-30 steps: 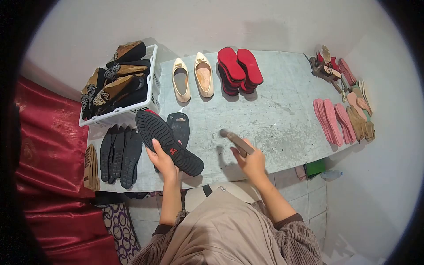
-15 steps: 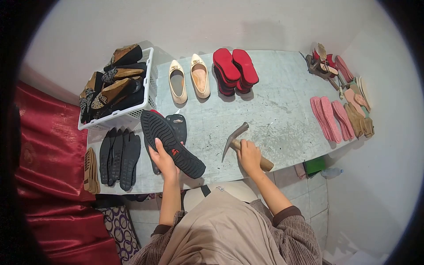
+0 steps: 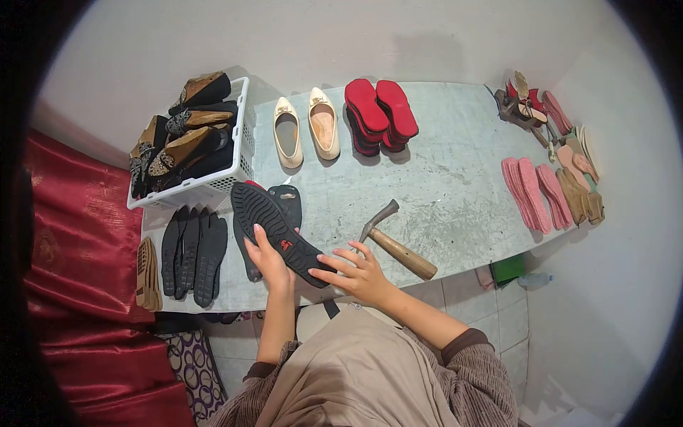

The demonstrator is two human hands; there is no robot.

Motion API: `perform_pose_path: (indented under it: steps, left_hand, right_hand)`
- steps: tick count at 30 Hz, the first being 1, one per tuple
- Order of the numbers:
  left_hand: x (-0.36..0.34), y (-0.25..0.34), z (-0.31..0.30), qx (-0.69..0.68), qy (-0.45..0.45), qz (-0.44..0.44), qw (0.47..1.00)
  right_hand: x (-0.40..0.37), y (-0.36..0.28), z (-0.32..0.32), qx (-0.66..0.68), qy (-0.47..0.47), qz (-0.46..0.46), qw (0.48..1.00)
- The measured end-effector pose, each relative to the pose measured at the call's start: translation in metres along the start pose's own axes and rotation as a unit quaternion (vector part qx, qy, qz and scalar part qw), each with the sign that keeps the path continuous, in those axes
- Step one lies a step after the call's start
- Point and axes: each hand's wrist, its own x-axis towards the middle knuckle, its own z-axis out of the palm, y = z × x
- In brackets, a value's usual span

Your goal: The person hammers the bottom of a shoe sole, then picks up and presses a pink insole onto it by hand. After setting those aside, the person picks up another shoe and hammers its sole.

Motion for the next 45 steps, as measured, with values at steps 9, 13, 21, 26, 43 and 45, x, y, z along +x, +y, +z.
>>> perform_pose_path:
  steps: [9,13,21,26,43,45]
  left_hand:
    - [0.008,0.007,-0.022,-0.059,-0.063,-0.106,0.991]
    - [0.005,0.007,-0.021,-0.042,-0.01,-0.116,0.992]
    - [0.011,-0.01,-0.022,0.051,-0.214,-0.058,0.974]
    - [0.018,-0.025,-0.023,0.083,-0.34,-0.115,0.93]
    - [0.075,-0.076,0.159,0.136,-0.365,-0.036,0.92]
    - [0.091,-0.071,0.192,0.229,-0.367,-0.035,0.901]
  right_hand:
    - [-0.006,0.004,-0.013,0.015,0.01,-0.022,1.0]
    - [-0.016,0.002,-0.028,-0.002,-0.004,-0.009,1.0]
    - [-0.011,0.008,-0.079,0.08,-0.002,0.071,0.994]
    - [-0.015,0.026,-0.112,0.108,-0.009,0.133,0.985]
    - [-0.025,0.137,-0.163,0.282,0.149,0.472,0.822]
    - [-0.028,0.156,-0.155,0.283,0.14,0.534,0.784]
